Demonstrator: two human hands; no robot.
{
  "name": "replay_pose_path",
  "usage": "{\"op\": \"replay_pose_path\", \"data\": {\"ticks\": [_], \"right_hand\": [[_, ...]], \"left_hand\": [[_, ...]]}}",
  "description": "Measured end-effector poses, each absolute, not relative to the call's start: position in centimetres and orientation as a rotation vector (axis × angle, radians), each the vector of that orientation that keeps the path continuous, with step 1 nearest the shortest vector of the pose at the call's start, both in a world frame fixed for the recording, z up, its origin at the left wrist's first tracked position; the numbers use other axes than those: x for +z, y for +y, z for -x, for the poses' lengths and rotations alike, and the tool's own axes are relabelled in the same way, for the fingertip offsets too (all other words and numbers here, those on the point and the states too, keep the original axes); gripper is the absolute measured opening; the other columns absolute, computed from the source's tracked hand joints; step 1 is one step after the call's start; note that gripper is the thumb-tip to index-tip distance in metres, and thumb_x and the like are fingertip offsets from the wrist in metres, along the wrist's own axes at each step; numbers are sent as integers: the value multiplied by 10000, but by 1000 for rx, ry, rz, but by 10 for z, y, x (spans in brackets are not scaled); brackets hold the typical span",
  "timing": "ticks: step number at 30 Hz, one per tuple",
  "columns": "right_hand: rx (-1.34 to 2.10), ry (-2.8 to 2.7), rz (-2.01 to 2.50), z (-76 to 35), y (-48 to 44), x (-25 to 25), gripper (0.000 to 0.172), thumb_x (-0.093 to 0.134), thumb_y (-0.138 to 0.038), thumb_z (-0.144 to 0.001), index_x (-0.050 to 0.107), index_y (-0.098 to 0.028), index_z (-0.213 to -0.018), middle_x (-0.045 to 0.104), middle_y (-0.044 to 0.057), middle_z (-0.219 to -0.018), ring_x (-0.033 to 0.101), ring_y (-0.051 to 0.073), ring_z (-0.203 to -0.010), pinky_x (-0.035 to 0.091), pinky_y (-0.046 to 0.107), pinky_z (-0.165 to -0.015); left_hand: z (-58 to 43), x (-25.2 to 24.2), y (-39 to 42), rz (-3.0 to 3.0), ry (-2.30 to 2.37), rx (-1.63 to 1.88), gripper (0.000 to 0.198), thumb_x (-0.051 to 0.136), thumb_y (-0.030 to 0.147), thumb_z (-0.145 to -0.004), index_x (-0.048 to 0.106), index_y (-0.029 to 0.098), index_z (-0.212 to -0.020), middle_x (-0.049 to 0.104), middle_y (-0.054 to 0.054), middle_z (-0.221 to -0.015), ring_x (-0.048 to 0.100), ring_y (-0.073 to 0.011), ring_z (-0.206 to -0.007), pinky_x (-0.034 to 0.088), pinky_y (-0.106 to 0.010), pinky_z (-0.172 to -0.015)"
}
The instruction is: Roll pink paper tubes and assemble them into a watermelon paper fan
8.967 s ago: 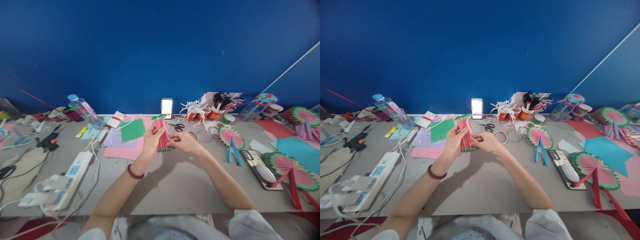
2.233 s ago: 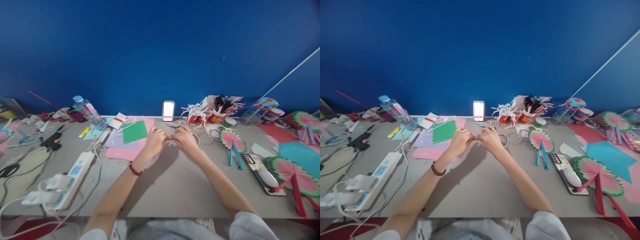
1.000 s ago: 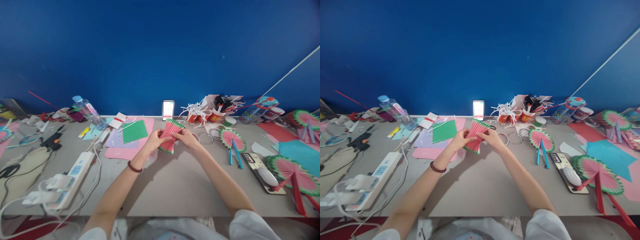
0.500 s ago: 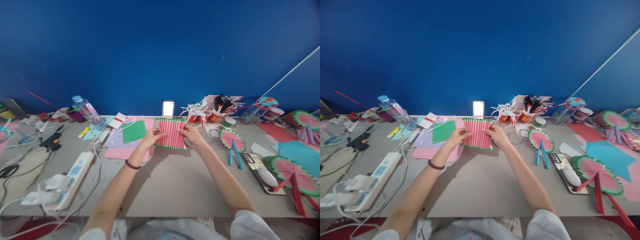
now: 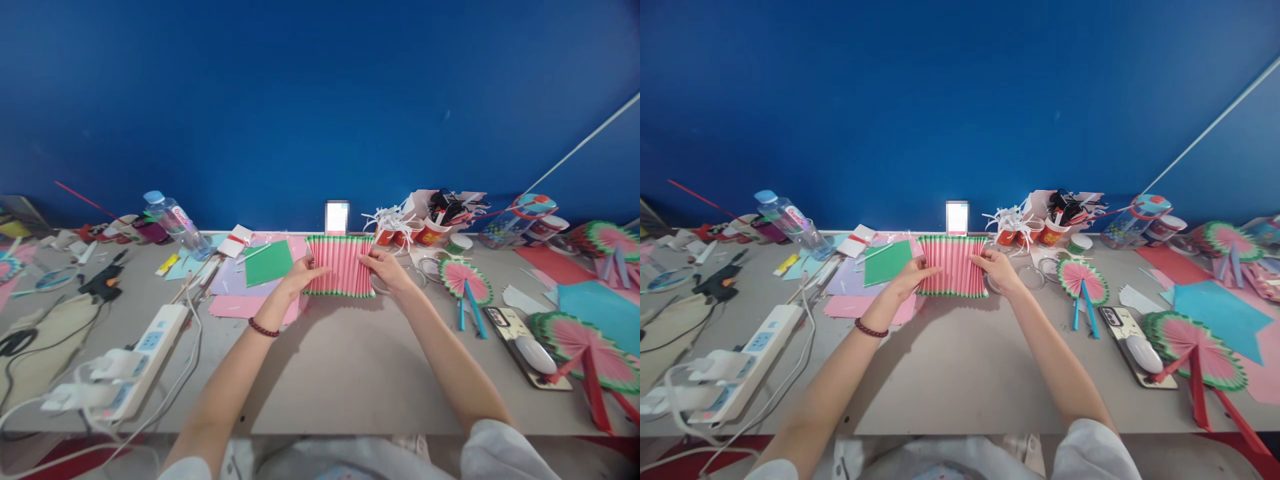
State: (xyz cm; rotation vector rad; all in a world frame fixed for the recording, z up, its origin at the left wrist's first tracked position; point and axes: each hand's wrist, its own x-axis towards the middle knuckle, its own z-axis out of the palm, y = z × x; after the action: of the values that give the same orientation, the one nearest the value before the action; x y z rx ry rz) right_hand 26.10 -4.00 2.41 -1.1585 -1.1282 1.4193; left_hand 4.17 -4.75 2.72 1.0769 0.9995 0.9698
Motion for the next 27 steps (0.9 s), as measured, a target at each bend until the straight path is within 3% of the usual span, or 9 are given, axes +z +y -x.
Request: {"op": "replay_pose_path", "data": {"ticks": [9,27], "right_hand": [[1607,-1080,986,-238,-51,15,362,789,-370,-603,679,-187,-895,727,31,-885,674,188,-799,521,321,-786],[1605,-1134,1034,-232,-61,24,348,780,-334,-620,665,-186,-913,720,45,-910,669,204,-803,515,357,-781]], "left_hand": [[-57,31,-63,-1196,967,998,482,766,341,-654,584,182,-1071,654,-124,-1093,640,-244,-929,535,-389,-771],[-64,32,-69,-1091,1072,1014,533,815,337,-591,586,158,-1037,659,-137,-1082,636,-275,-955,522,-433,-833]]}}
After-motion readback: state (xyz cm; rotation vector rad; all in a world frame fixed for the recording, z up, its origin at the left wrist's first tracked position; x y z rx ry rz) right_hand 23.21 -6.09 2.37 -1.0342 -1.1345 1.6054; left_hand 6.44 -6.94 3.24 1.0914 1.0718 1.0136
